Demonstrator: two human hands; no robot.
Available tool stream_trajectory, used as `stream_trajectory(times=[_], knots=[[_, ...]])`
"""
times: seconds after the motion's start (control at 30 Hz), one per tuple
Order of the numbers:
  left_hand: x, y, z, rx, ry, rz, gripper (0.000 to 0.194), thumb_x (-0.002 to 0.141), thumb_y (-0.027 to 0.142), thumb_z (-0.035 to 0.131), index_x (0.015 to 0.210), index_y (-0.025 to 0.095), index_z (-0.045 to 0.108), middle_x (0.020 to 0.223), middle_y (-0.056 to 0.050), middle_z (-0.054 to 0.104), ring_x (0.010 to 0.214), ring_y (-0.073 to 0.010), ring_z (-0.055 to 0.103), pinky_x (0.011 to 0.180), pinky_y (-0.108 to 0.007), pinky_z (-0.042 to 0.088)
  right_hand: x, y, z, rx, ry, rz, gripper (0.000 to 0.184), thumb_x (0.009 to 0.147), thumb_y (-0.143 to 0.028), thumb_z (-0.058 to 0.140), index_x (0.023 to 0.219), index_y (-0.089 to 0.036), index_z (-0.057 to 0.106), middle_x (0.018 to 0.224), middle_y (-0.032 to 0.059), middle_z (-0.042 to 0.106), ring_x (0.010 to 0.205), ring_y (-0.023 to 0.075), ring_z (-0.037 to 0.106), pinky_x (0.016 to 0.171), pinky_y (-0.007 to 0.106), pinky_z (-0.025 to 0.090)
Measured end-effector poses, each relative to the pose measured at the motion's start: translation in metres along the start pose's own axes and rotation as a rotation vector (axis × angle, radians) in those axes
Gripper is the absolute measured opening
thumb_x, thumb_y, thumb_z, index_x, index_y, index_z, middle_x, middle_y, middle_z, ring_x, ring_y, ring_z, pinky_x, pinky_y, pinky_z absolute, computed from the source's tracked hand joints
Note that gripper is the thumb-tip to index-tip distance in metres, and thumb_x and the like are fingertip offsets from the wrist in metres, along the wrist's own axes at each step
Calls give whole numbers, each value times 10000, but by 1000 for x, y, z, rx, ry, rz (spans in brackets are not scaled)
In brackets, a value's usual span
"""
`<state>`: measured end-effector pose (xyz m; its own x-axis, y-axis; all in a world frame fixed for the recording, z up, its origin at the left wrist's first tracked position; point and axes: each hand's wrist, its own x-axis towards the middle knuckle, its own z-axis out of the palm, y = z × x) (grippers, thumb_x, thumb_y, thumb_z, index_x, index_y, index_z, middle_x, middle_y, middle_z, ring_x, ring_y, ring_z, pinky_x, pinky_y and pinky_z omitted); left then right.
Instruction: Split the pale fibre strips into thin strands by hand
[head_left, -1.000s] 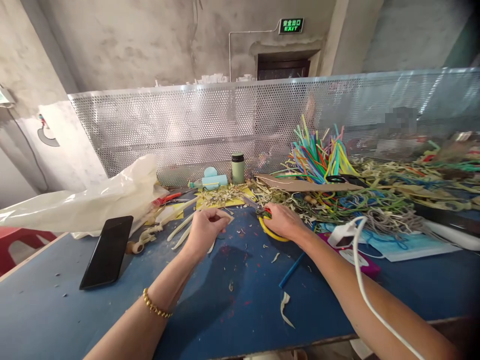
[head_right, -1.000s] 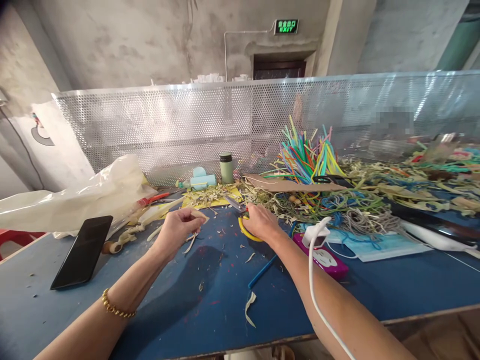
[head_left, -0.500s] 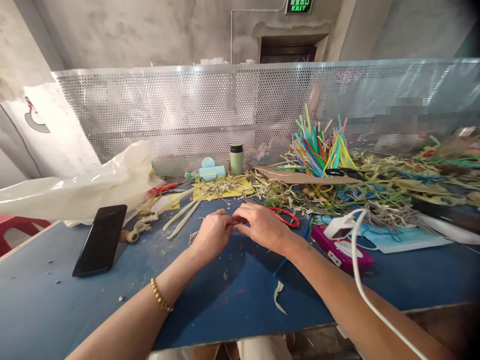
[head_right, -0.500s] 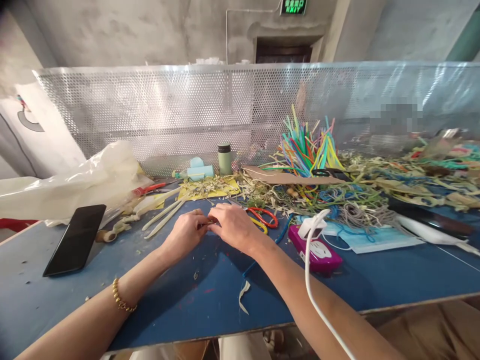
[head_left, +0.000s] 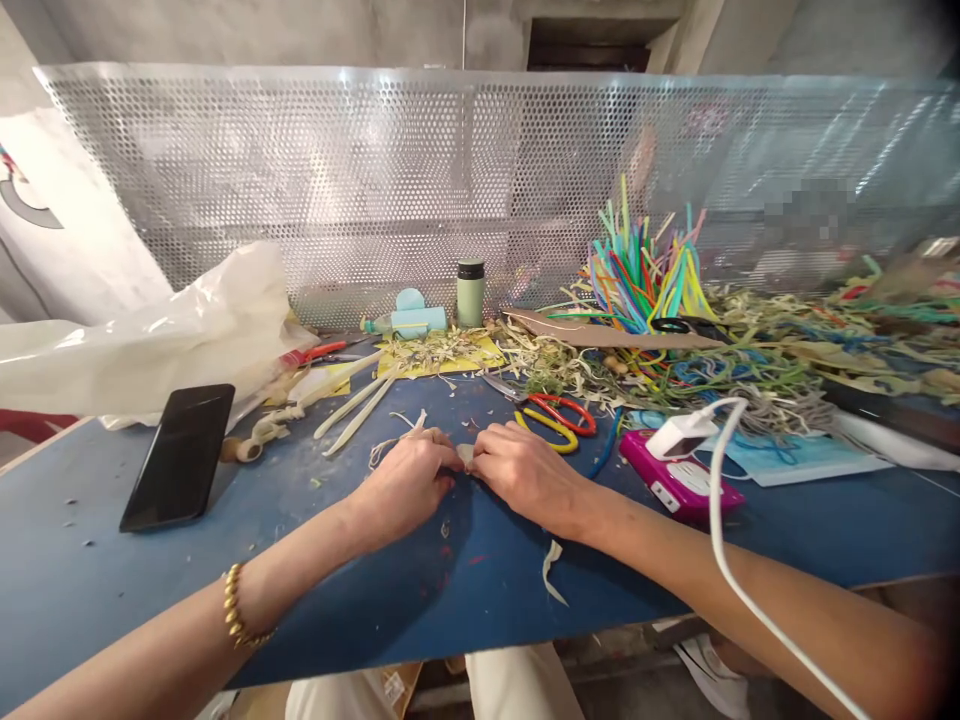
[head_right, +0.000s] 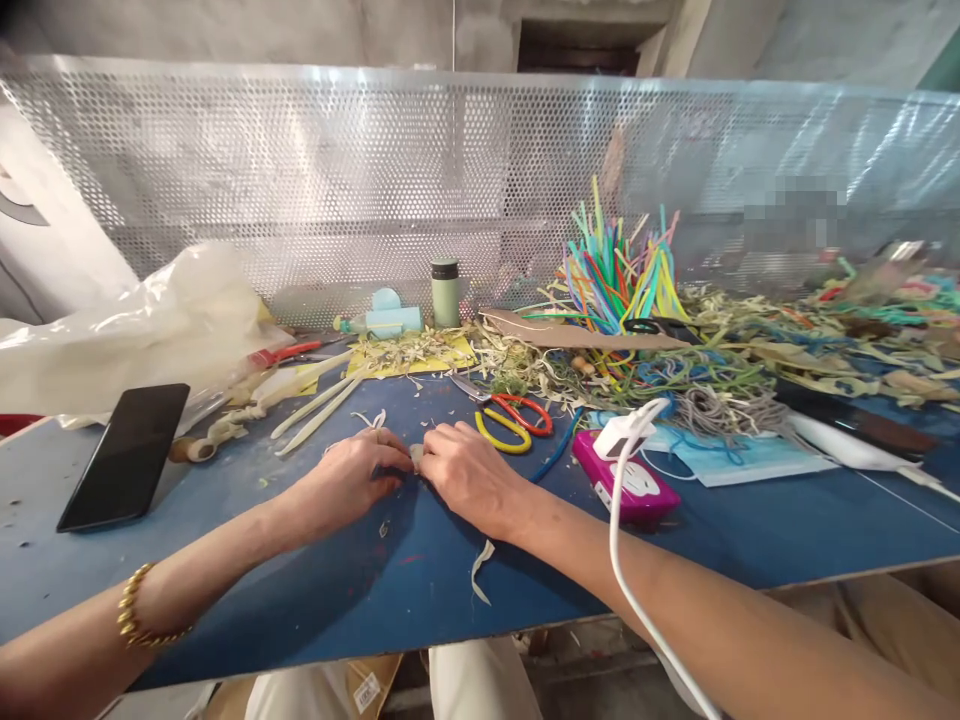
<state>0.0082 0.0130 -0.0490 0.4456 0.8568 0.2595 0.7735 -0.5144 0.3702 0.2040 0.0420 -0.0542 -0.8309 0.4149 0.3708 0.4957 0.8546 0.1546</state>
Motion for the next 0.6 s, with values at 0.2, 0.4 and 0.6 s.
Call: stream_trajectory(times=[0.2, 0.4, 0.6], knots=[[-9, 9, 2, 29, 34, -62, 194, 831, 124, 625, 975, 204, 727, 946, -63, 694, 963, -239, 622, 866, -349, 474, -9, 4, 5, 196, 102, 68, 238, 975, -177, 522, 807, -153, 690, 814, 52, 651, 812, 170, 533, 759, 311, 358], [7, 12, 15, 1, 36, -87, 127, 862, 135, 593, 840, 186, 707, 886, -64, 657, 884, -222, 610, 805, -333, 480, -7, 3, 6, 170, 68, 142, 219, 960, -174, 531, 786, -123, 654, 781, 61, 625, 777, 182, 521, 743, 335, 357], [7, 6, 22, -127, 102, -107, 205, 859, 75, 547, 760, 196, 680, 814, -34, 635, 815, -184, 586, 748, -303, 465, -9, 3, 6, 348, 69, 276, 166, 932, -195, 582, 819, -151, 695, 838, 58, 619, 836, 185, 552, 773, 324, 394]])
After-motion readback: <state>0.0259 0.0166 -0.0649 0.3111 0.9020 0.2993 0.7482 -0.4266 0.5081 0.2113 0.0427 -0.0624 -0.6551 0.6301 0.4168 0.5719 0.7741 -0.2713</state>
